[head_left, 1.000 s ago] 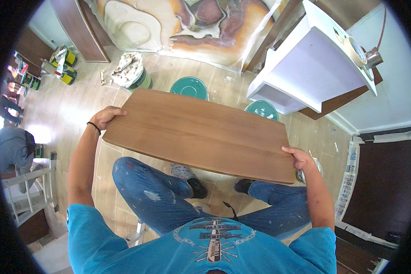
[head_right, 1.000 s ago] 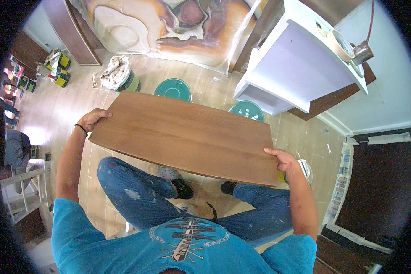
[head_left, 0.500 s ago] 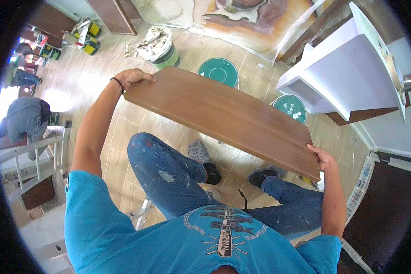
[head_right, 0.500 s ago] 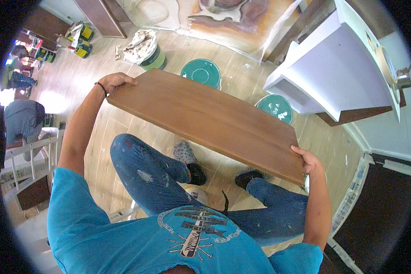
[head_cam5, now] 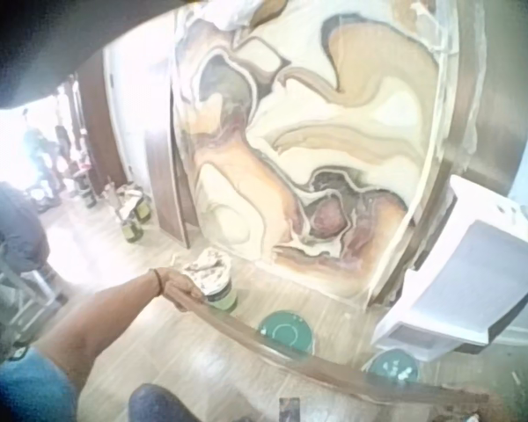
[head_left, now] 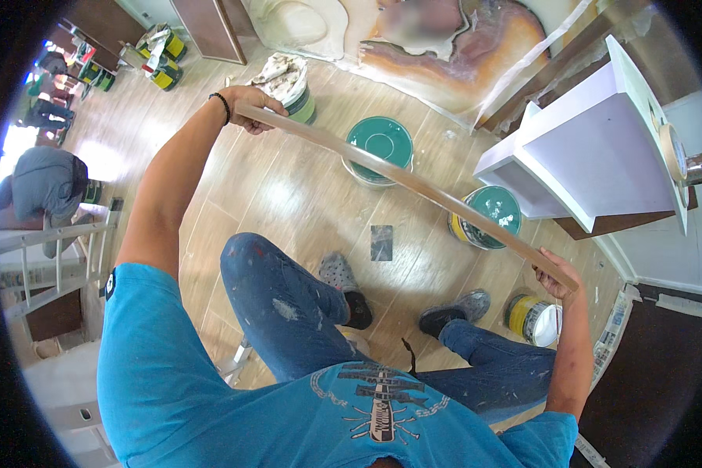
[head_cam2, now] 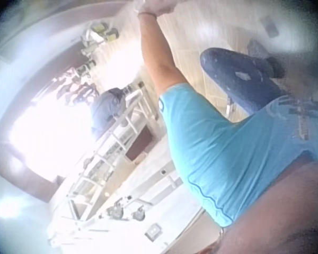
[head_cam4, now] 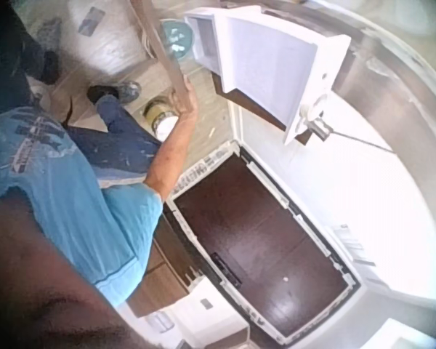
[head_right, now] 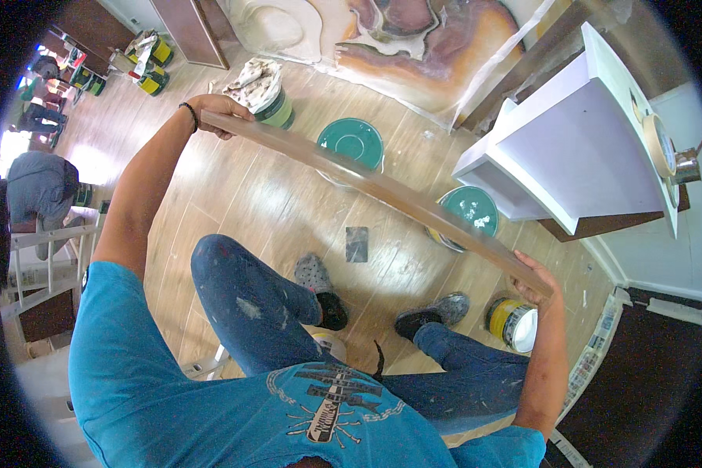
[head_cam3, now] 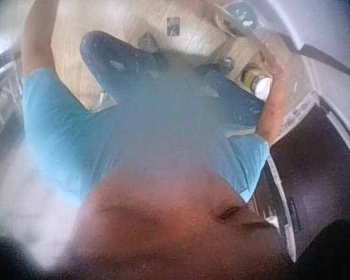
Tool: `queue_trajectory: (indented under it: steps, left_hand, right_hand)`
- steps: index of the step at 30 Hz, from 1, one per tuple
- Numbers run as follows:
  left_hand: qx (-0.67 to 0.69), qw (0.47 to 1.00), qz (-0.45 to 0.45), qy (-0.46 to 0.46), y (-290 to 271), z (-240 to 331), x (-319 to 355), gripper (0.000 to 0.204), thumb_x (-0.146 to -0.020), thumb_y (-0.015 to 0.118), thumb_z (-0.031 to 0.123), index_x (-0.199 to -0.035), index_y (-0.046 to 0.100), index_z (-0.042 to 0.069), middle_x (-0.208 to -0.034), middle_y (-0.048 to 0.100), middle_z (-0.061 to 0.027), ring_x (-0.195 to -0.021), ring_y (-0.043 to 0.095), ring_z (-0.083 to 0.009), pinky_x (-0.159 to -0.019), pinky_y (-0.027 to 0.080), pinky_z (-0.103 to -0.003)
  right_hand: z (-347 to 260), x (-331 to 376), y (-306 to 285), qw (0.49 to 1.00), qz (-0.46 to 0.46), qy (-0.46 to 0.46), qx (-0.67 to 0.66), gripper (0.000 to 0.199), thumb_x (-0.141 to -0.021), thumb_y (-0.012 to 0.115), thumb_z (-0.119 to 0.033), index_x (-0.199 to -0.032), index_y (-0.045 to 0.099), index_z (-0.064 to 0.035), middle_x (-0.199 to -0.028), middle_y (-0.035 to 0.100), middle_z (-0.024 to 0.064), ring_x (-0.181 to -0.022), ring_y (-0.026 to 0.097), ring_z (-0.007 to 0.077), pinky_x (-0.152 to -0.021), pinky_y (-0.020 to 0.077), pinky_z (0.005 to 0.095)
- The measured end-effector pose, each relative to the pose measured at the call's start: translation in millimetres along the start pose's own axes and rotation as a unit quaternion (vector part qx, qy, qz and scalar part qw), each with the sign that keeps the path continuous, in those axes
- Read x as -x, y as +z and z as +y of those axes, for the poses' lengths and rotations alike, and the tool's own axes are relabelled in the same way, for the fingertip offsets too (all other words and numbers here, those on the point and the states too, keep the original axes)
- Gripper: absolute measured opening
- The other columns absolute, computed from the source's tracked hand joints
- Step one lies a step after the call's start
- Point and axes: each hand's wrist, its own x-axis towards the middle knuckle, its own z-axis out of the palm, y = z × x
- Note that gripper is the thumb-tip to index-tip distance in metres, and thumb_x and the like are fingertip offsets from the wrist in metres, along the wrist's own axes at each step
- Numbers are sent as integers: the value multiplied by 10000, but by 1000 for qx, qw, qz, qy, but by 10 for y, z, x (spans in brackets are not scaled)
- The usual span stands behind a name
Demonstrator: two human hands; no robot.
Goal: The person applies adhesive to a wooden trim piece using a brush, wipes the surface with a cloth, and then attaches the trim to a curved cabinet door. The person handles the trim and door, aligns them, and presses the trim into place.
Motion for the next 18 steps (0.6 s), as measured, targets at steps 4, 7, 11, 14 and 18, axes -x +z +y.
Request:
queue_trajectory:
  steps: [4, 7, 11, 14, 18]
  left_hand:
    - [-28, 999, -39, -19, -142, 111, 32, 351, -1081, 631, 451, -1091, 728, 114, -840, 727, -53, -713, 699, -166, -656, 539, -335]
    - [-50, 998, -17, -40, -142, 213, 41, 555, -1089, 520, 639, -1294, 662, 143, -920, 773, -79, -778, 767, -194, -658, 560, -364]
    - [42, 999, -29, -19, -227, 155, -42, 636, -1083, 442, 705, -1267, 681, 146, -943, 786, -100, -784, 787, -230, -706, 596, -393]
    - [56, 998, -9, 7, -250, 19, 81, 682, -1069, 444, 727, -1304, 680, 131, -978, 799, -114, -746, 787, -258, -706, 604, -409]
    - [142, 874, 427, 185, -304, -305, 240, 692, -1037, 512, 741, -1312, 711, 138, -1038, 789, -110, -923, 738, -234, -850, 541, -405]
  right_hand:
    - [-121, -49, 107, 995, -40, 13, -93, 254, -993, 796, -234, -1157, 737, -49, -907, 719, 87, -742, 698, 164, -600, 624, 232]
    - [-156, -129, -4, 989, -34, 38, -142, 235, -1010, 762, -208, -1171, 738, -39, -941, 723, 139, -785, 717, 199, -607, 651, 249]
    - [-72, -378, -397, 968, -58, 60, -235, 283, -1028, 719, -223, -1201, 724, 1, -1029, 725, 216, -855, 738, 256, -637, 672, 273]
    - [-71, -449, -489, 966, -61, 68, -243, 326, -1030, 705, -246, -1202, 707, 31, -1082, 719, 251, -870, 739, 287, -652, 682, 290]
    - [-135, -555, -373, 966, -72, 60, -242, 308, -1026, 706, -210, -1197, 695, 46, -1073, 714, 256, -859, 740, 268, -667, 687, 293]
